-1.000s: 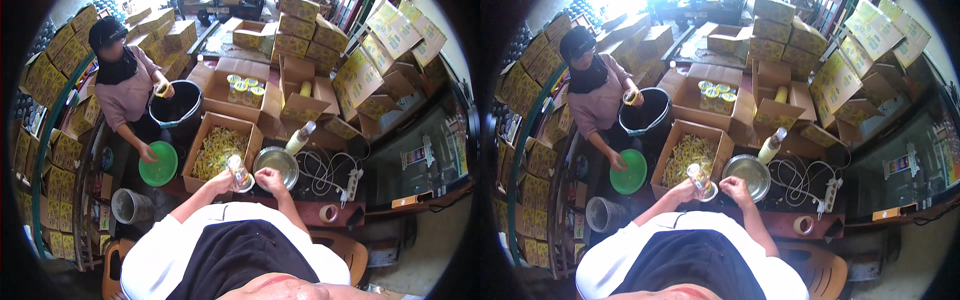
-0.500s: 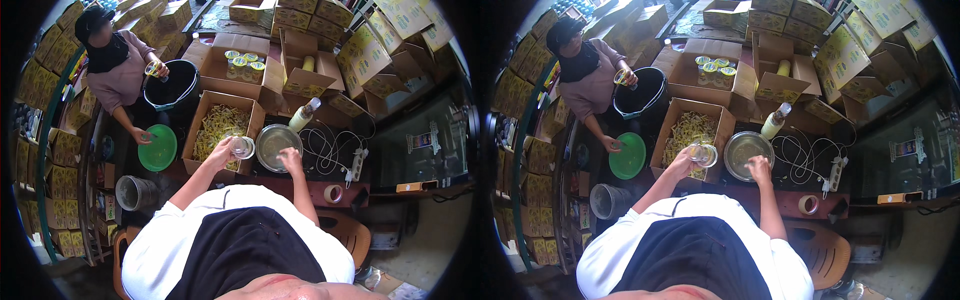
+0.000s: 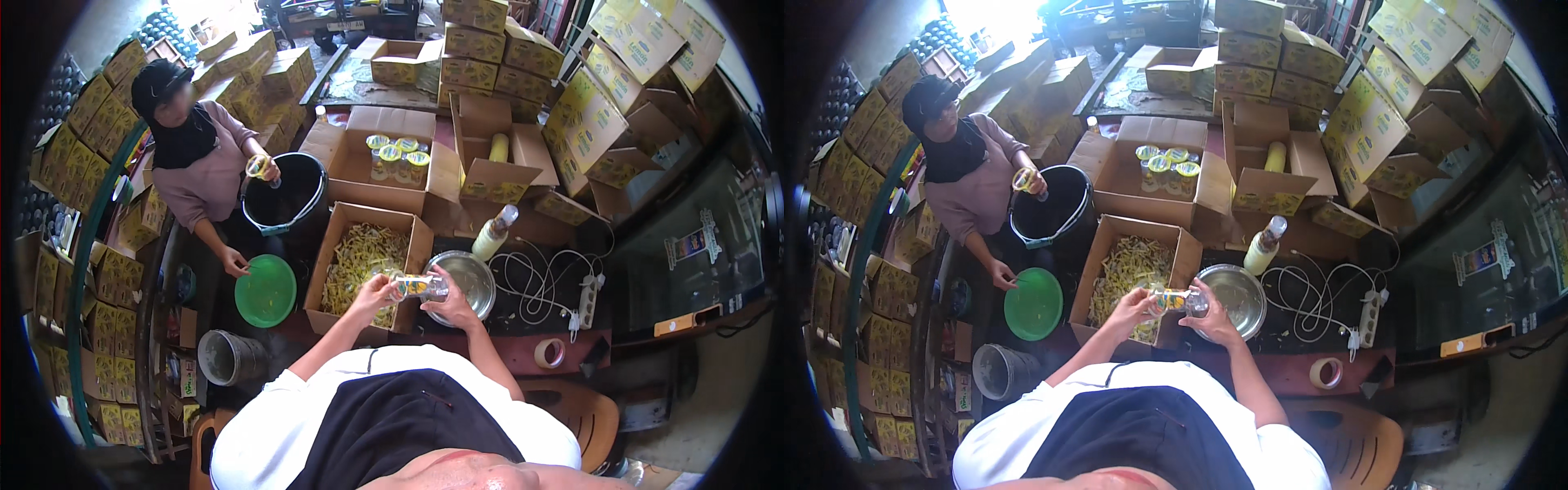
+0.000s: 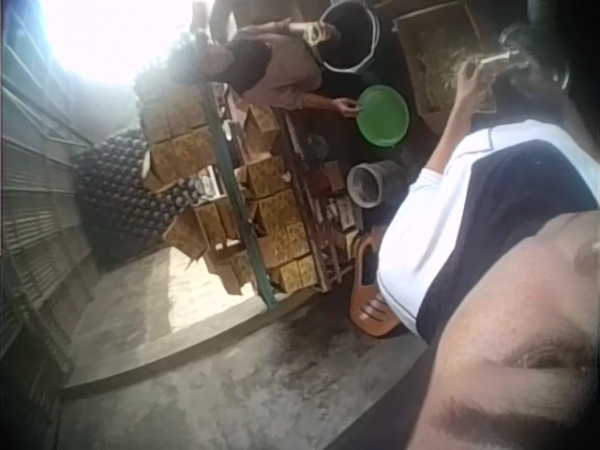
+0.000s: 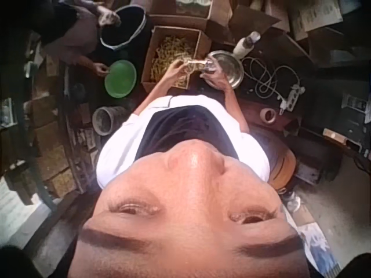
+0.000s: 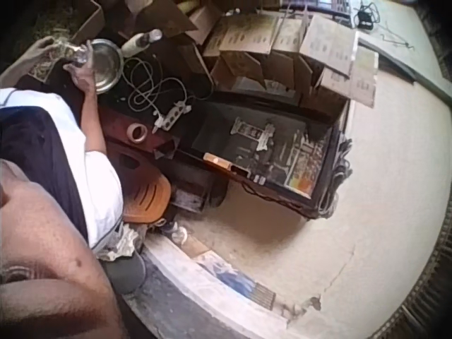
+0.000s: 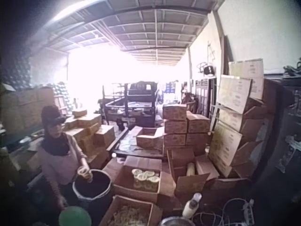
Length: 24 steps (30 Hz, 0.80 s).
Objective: The person takes plastic cups containing a yellow product, dips the rims into a bowl of liquid, and applies transparent seals to the tops.
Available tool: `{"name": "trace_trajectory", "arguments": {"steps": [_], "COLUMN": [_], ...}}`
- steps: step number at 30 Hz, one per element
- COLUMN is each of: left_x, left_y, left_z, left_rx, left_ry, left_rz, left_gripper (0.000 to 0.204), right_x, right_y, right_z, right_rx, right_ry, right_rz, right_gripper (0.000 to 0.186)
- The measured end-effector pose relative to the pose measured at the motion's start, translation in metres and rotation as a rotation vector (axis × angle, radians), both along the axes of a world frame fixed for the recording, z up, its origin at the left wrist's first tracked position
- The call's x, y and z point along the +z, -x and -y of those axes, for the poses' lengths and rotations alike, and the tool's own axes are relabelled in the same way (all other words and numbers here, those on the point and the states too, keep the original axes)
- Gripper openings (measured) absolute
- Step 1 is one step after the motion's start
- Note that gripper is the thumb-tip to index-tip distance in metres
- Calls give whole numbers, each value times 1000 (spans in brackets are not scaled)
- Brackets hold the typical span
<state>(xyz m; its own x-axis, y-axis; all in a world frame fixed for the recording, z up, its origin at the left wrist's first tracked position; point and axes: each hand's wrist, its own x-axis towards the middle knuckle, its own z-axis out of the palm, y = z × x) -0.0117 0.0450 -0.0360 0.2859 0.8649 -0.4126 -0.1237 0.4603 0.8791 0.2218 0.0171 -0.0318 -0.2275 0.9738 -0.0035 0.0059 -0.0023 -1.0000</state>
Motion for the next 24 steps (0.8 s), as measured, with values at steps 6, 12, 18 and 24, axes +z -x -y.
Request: {"name": "trace_trajectory", "arguments": {"steps": [6,12,18,24], "left_x": [-4,-44,-42,-52], "left_y": [-25,-8,-2,-7], "left_z": [-8,22,43,43], "left_rx": [-106,-494,-745,-722], "left_ry": [-65,-551,-581,-593], "left_rz": [-73,-777,-1138,-1173], "left_gripper": [25,83,110,104], "right_x": [0,-12,123,87], "right_y": [-7,-69,-124,-148], "right_z": [-16,-52,-79,-126], "right_rx": [-216,-522,-888,-903], "right_ry": [37,-122,-542,-434], "right_rz": [-171,167,485,825], "right_gripper": [75,66,63,66]}}
